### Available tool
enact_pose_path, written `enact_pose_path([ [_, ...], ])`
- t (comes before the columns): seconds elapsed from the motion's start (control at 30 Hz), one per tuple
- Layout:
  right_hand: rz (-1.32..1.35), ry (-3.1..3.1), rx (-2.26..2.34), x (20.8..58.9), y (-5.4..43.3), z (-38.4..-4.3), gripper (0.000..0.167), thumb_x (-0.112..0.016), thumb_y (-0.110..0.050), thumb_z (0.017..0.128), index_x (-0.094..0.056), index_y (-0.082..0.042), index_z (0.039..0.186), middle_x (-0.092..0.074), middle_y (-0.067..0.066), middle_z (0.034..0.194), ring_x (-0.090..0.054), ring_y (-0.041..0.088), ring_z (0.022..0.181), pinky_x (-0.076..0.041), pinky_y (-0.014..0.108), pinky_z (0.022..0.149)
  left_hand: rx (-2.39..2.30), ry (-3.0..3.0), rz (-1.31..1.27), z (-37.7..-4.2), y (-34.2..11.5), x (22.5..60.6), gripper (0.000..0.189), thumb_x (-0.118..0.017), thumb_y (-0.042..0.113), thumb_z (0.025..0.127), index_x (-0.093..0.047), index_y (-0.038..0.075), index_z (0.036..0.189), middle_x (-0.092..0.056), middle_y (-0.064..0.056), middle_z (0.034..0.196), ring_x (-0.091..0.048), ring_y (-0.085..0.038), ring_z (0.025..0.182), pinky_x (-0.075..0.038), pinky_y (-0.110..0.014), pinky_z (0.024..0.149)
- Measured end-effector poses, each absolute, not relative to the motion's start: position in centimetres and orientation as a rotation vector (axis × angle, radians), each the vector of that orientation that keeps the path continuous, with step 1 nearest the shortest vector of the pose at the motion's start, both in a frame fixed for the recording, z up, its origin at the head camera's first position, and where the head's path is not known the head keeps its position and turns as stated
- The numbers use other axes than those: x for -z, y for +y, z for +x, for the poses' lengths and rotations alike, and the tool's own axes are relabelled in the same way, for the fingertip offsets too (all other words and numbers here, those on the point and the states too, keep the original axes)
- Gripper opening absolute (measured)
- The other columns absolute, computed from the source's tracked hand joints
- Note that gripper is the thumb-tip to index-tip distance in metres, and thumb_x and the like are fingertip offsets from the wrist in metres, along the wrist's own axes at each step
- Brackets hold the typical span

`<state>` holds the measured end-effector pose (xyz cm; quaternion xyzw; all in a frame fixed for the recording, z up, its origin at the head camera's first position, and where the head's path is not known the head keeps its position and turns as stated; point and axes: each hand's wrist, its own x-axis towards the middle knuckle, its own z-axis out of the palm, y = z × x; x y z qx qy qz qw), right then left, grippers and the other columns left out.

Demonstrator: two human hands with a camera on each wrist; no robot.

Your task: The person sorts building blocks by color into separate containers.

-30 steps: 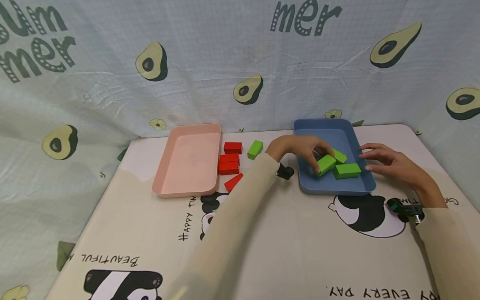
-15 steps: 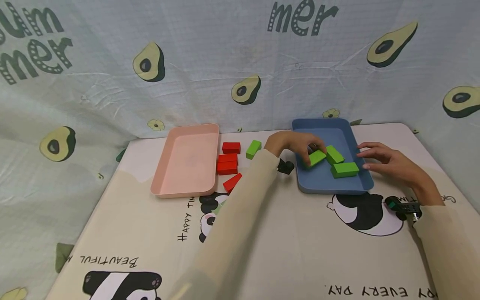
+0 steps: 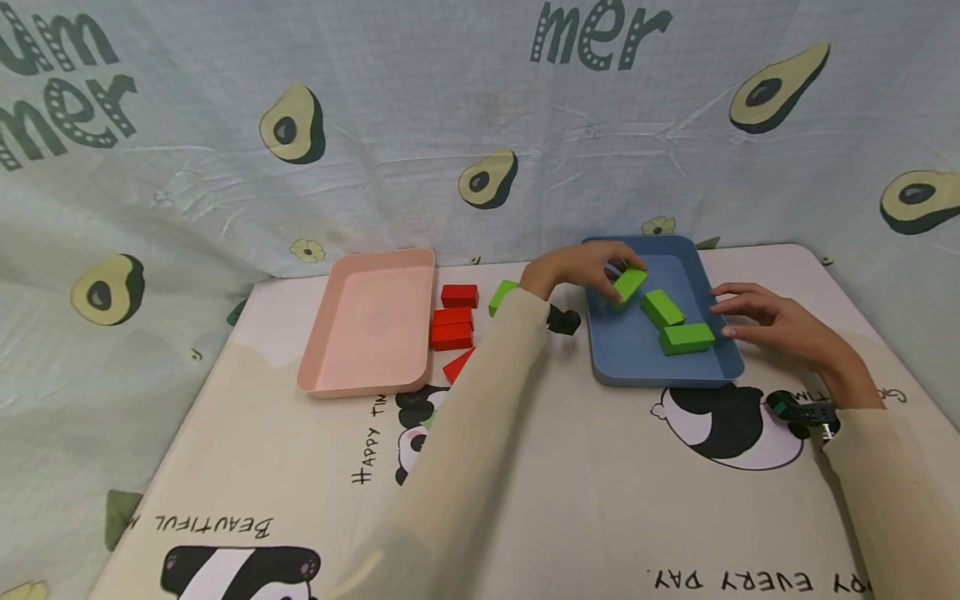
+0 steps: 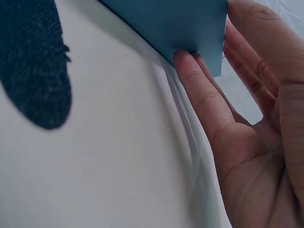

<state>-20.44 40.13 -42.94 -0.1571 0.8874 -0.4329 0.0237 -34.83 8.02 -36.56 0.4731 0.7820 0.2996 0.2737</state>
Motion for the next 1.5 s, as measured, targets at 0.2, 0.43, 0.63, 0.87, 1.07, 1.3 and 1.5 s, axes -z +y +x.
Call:
enact_pose_path([
  [0.2,-0.488,2.738,1.353,43.0,40.1,-20.5,0.036,-0.072,0.000,0.093,-0.065,0.003,0.128,-0.043,-0.020,0.140,-0.036,-0.010,0.127,-0.034,0.001,0.093,-0.851,2.105,1.220,-35.0,8.1,36.5,0.064,-0.077,0.005,0.090,-0.051,0.004,0.148,-0.047,-0.009,0.152,-0.046,-0.023,0.139,-0.045,-0.019,0.104],
  [0.43,-0.490,2.751,1.345,43.0,40.0,-20.4,0.036,-0.072,0.000,0.092,-0.066,0.003,0.127,-0.043,-0.021,0.139,-0.036,-0.011,0.126,-0.034,0.001,0.093,-0.899,2.140,1.146,-35.1,8.2,36.8,0.063,-0.078,0.004,0.089,-0.052,0.005,0.147,-0.048,-0.008,0.152,-0.046,-0.022,0.140,-0.045,-0.018,0.104],
  [0.63,-0.494,2.759,1.336,43.0,40.0,-20.5,0.036,-0.073,-0.001,0.092,-0.066,0.003,0.127,-0.043,-0.021,0.140,-0.035,-0.012,0.126,-0.034,0.001,0.093,-0.908,2.201,1.149,-35.0,8.3,37.0,0.063,-0.079,0.006,0.089,-0.053,0.004,0.146,-0.050,-0.009,0.151,-0.048,-0.024,0.139,-0.045,-0.018,0.104],
  [0.87,-0.509,2.753,1.342,43.0,40.0,-20.5,0.036,-0.072,0.000,0.092,-0.066,0.004,0.127,-0.043,-0.022,0.139,-0.036,-0.012,0.125,-0.035,0.001,0.093,-0.882,2.260,1.159,-34.9,8.1,37.1,0.062,-0.073,0.019,0.096,-0.047,0.005,0.151,-0.045,-0.007,0.156,-0.041,-0.024,0.145,-0.040,-0.020,0.111],
  [1.07,-0.477,2.782,1.298,43.0,40.4,-20.5,0.036,-0.073,-0.003,0.092,-0.066,0.002,0.127,-0.042,-0.022,0.140,-0.034,-0.013,0.125,-0.034,0.000,0.091,-0.979,2.305,1.149,-34.5,6.2,37.3,0.057,-0.070,0.021,0.098,-0.050,0.005,0.149,-0.047,-0.007,0.154,-0.043,-0.022,0.144,-0.039,-0.021,0.112],
  [1.3,-0.462,2.784,1.274,42.9,40.6,-20.4,0.035,-0.073,-0.004,0.093,-0.066,0.002,0.127,-0.041,-0.021,0.139,-0.033,-0.014,0.124,-0.033,-0.001,0.090,-0.985,2.417,1.149,-33.8,1.7,36.6,0.050,-0.067,0.014,0.099,-0.052,0.000,0.145,-0.050,-0.013,0.149,-0.044,-0.031,0.141,-0.039,-0.029,0.116],
  [1.5,-0.445,2.782,1.249,42.6,40.2,-20.3,0.035,-0.073,-0.012,0.095,-0.066,-0.001,0.128,-0.040,-0.025,0.138,-0.032,-0.017,0.121,-0.032,-0.002,0.088,-0.818,2.523,1.049,-33.1,-2.3,35.8,0.050,-0.067,0.017,0.100,-0.052,0.005,0.146,-0.049,-0.010,0.150,-0.043,-0.029,0.141,-0.041,-0.033,0.116],
])
